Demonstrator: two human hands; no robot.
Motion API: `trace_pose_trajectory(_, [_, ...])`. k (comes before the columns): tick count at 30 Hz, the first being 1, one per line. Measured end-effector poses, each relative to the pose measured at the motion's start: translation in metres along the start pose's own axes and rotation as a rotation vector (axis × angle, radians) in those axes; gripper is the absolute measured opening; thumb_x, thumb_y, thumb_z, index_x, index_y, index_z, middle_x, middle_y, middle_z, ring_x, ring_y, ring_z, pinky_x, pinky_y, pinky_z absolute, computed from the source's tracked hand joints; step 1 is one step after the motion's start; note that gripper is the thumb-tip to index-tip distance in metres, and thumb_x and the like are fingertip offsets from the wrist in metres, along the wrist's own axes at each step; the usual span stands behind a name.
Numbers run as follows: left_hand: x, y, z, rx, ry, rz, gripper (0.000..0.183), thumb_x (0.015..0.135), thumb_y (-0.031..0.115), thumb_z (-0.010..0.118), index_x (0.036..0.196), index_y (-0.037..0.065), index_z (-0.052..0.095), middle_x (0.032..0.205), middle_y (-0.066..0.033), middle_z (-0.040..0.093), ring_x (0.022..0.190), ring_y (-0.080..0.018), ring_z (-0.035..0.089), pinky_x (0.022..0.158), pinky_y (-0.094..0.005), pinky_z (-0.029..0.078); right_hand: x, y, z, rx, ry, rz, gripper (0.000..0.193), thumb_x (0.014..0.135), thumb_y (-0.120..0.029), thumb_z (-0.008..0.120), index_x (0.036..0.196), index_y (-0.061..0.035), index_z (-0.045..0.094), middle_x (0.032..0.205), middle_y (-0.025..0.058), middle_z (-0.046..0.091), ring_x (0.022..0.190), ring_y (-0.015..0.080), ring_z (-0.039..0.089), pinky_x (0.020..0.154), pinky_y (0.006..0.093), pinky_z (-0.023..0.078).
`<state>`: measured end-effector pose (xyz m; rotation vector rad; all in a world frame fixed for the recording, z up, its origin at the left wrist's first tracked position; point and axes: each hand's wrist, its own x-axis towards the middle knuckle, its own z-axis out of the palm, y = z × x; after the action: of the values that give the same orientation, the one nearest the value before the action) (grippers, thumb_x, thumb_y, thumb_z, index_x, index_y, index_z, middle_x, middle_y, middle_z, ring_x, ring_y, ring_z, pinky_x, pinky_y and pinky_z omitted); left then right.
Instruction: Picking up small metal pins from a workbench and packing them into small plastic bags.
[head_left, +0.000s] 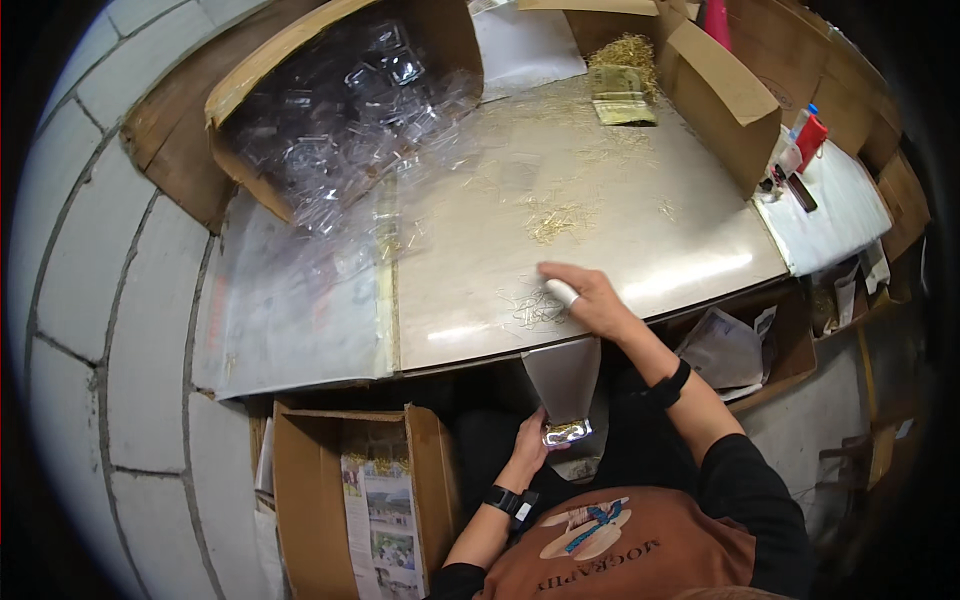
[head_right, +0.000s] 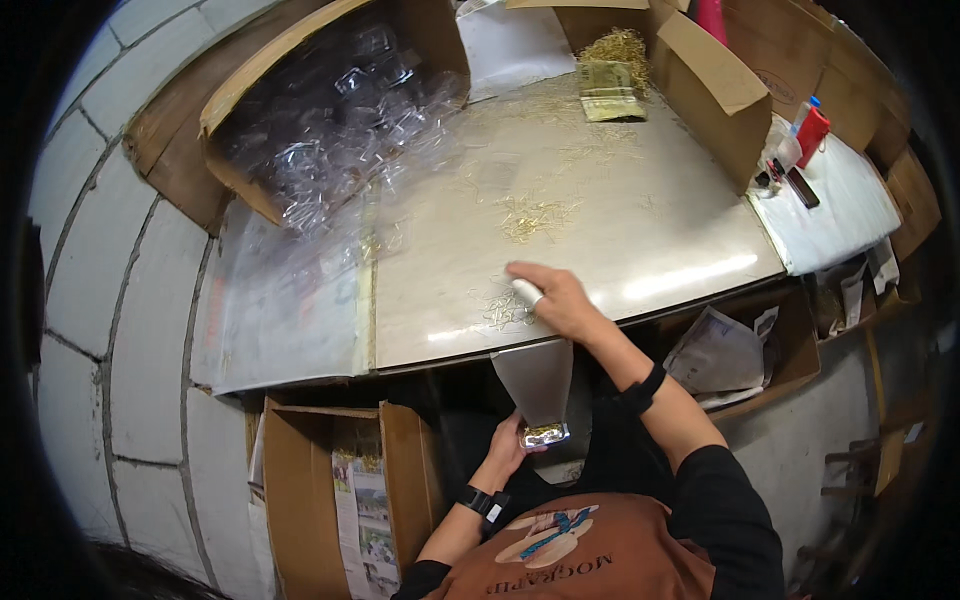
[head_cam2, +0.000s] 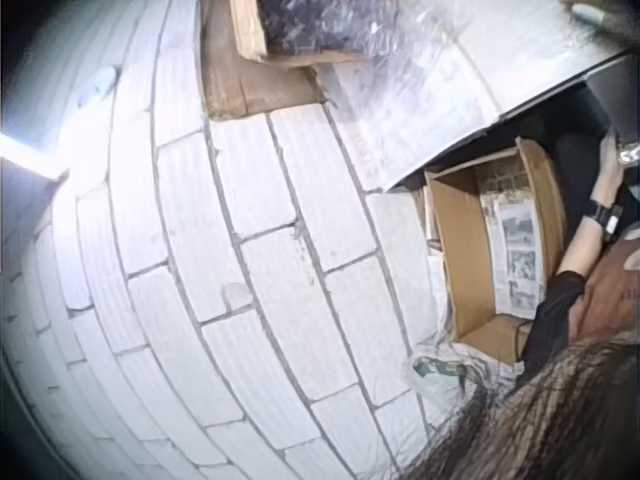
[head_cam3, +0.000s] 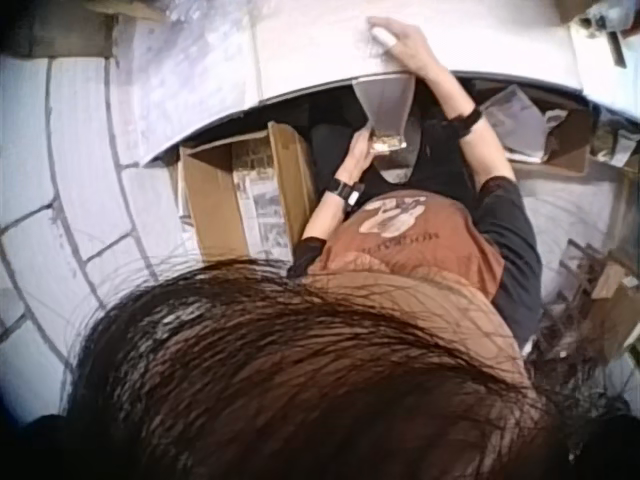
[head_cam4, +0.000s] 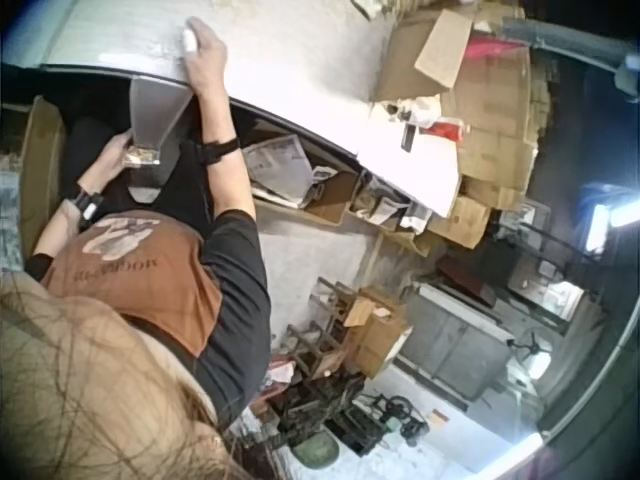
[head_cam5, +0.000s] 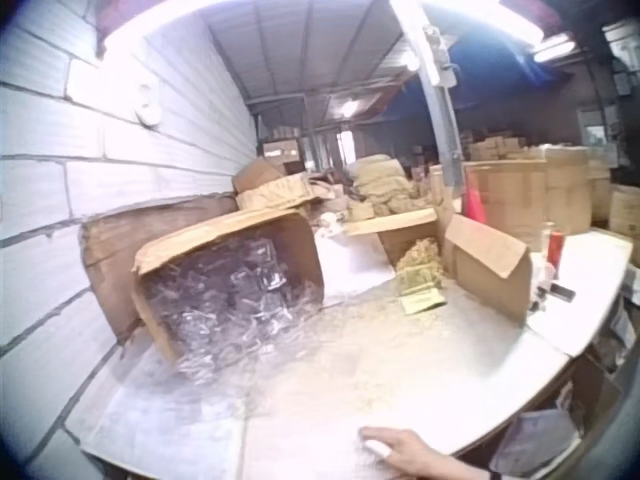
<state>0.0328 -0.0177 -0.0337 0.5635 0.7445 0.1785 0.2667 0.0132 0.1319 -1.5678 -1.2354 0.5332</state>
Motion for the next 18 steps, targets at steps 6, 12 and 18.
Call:
trace_pose_trajectory(6, [0.002, -0.010, 0.006, -0.021, -0.025, 0.013, 0.037, 0.098, 0.031, 0.037, 0.114, 0.002, 0.052, 0.100, -0.0128, 0.063, 0.079, -0.0233, 0.067, 0.055, -0.0353, 0.058, -0.010, -0.015, 0.048, -0.596, -0.089, -0.299, 0.050, 0.080, -0.026, 0.063, 0.125, -0.0095, 0.052, 0.134, 0.0157, 0.046, 0.128, 0.0341, 0.038, 0.107, 0.0438, 0.030])
trace_pose_trajectory(12, [0.002, -0.004, 0.021, -0.019, -0.001, -0.040, 0.034, 0.098, 0.024, 0.033, 0.118, 0.002, 0.049, 0.104, -0.0148, 0.063, 0.083, -0.0252, 0.067, 0.061, -0.0378, 0.059, -0.074, -0.033, 0.045, -0.631, -0.043, -0.225, 0.046, 0.073, -0.006, 0.060, 0.119, -0.0069, 0.057, 0.131, 0.0147, 0.049, 0.129, 0.0313, 0.039, 0.105, 0.0417, 0.034])
trace_pose_trajectory(18, [-0.002, -0.001, 0.019, -0.087, -0.126, -0.017, 0.036, 0.098, 0.024, 0.029, 0.117, 0.000, 0.049, 0.103, -0.0146, 0.064, 0.086, -0.0253, 0.067, 0.063, -0.0390, 0.059, -0.155, -0.070, -0.012, -0.465, -0.131, -0.130, 0.044, 0.072, 0.006, 0.061, 0.114, -0.0033, 0.058, 0.122, 0.0156, 0.055, 0.120, 0.0320, 0.049, 0.097, 0.0389, 0.044])
